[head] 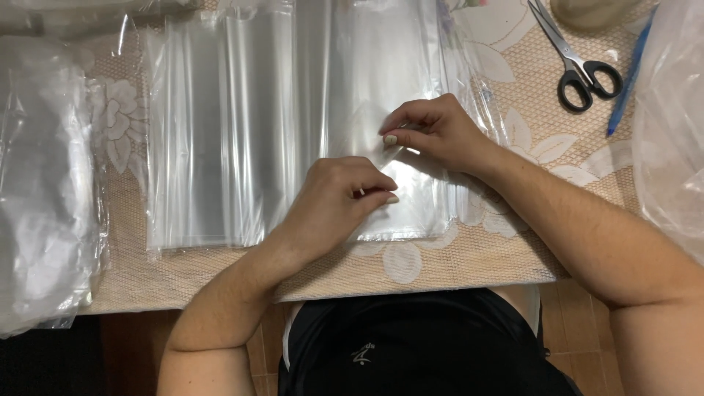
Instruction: Separating, smoothing, and stacking thin plastic bags on a table.
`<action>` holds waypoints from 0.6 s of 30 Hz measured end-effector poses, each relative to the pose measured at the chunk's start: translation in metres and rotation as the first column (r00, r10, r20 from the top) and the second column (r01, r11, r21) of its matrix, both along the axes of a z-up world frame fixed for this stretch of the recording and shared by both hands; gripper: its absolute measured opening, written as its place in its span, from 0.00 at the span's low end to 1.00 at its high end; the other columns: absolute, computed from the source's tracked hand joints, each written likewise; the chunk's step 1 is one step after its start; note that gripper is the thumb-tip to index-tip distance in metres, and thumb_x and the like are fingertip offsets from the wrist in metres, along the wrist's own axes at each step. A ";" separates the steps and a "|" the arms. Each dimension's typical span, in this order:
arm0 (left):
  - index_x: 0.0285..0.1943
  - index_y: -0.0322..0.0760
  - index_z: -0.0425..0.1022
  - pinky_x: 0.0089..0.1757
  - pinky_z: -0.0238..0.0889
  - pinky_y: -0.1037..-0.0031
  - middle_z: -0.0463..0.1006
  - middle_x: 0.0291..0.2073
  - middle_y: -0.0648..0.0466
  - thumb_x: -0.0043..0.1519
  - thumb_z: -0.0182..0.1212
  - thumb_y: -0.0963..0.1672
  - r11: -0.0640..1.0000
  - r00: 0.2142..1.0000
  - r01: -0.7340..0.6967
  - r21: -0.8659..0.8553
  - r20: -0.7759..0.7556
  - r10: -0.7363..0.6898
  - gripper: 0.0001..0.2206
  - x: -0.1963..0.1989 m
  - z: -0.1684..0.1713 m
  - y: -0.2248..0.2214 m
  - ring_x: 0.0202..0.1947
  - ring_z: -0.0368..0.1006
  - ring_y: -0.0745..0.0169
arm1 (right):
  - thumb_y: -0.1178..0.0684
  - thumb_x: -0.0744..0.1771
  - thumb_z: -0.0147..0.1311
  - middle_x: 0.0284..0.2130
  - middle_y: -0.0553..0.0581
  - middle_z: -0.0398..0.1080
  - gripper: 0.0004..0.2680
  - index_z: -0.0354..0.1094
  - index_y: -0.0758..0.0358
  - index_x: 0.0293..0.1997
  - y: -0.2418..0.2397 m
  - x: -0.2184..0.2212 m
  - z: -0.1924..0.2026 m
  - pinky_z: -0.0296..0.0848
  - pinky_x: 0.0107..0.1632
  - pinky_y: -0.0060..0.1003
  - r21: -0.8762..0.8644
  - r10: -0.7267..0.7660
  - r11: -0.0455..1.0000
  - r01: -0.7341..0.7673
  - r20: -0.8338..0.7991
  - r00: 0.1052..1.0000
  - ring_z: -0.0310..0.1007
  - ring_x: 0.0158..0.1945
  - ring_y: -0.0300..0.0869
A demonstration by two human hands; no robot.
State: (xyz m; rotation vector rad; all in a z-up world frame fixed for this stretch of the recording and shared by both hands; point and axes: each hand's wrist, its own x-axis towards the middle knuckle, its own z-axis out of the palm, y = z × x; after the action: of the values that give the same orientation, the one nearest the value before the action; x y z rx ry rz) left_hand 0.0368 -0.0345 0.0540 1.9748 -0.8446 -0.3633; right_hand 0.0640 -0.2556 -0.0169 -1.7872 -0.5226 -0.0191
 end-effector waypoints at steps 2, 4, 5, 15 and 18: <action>0.42 0.34 0.83 0.29 0.74 0.74 0.82 0.27 0.46 0.55 0.66 0.35 0.999 0.999 -0.036 -0.039 0.013 0.036 0.09 0.002 0.000 0.003 0.30 0.81 0.51 | 0.59 0.67 0.60 0.30 0.60 0.78 0.04 0.76 0.68 0.43 0.000 0.000 0.001 0.74 0.51 0.46 0.000 0.001 1.000 -0.001 0.015 1.000 0.79 0.38 0.48; 0.52 0.38 0.79 0.33 0.77 0.75 0.84 0.32 0.49 0.57 0.64 0.35 0.996 0.997 -0.052 -0.071 0.047 0.056 0.15 0.002 0.002 0.007 0.37 0.83 0.54 | 0.59 0.67 0.60 0.30 0.60 0.78 0.04 0.76 0.67 0.43 0.000 0.000 0.000 0.73 0.54 0.48 0.024 0.006 1.000 -0.007 0.021 1.000 0.79 0.40 0.48; 0.52 0.38 0.79 0.33 0.77 0.75 0.84 0.32 0.49 0.57 0.64 0.35 0.996 0.997 -0.052 -0.071 0.047 0.056 0.15 0.002 0.003 0.006 0.37 0.83 0.54 | 0.59 0.67 0.60 0.30 0.60 0.78 0.04 0.76 0.67 0.43 -0.001 0.001 -0.005 0.73 0.54 0.48 0.024 0.007 1.000 -0.007 0.021 1.000 0.79 0.40 0.48; 0.53 0.32 0.78 0.30 0.74 0.73 0.79 0.28 0.45 0.61 0.53 0.33 0.991 0.493 -0.133 0.003 0.868 0.063 0.15 -0.043 -0.004 -0.013 0.26 0.78 0.56 | 0.53 0.66 0.61 0.35 0.53 0.79 0.03 0.78 0.58 0.37 0.004 -0.002 -0.008 0.44 0.73 0.61 0.064 0.026 0.997 -0.049 0.321 0.947 0.67 0.63 0.58; 0.47 0.35 0.80 0.32 0.75 0.74 0.77 0.29 0.48 0.61 0.53 0.33 0.984 0.295 -0.178 -0.008 0.954 0.061 0.12 -0.046 -0.010 -0.026 0.27 0.77 0.58 | 0.54 0.67 0.58 0.36 0.54 0.79 0.03 0.77 0.59 0.38 0.008 -0.009 -0.004 0.43 0.73 0.62 0.077 0.085 0.991 -0.112 0.292 0.953 0.66 0.65 0.59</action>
State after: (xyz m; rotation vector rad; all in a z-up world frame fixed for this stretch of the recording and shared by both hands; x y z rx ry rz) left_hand -0.0093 -0.0605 0.0442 2.2544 -1.3911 1.0745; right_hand 0.0551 -0.2472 -0.0208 -1.6742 -0.8073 -0.2341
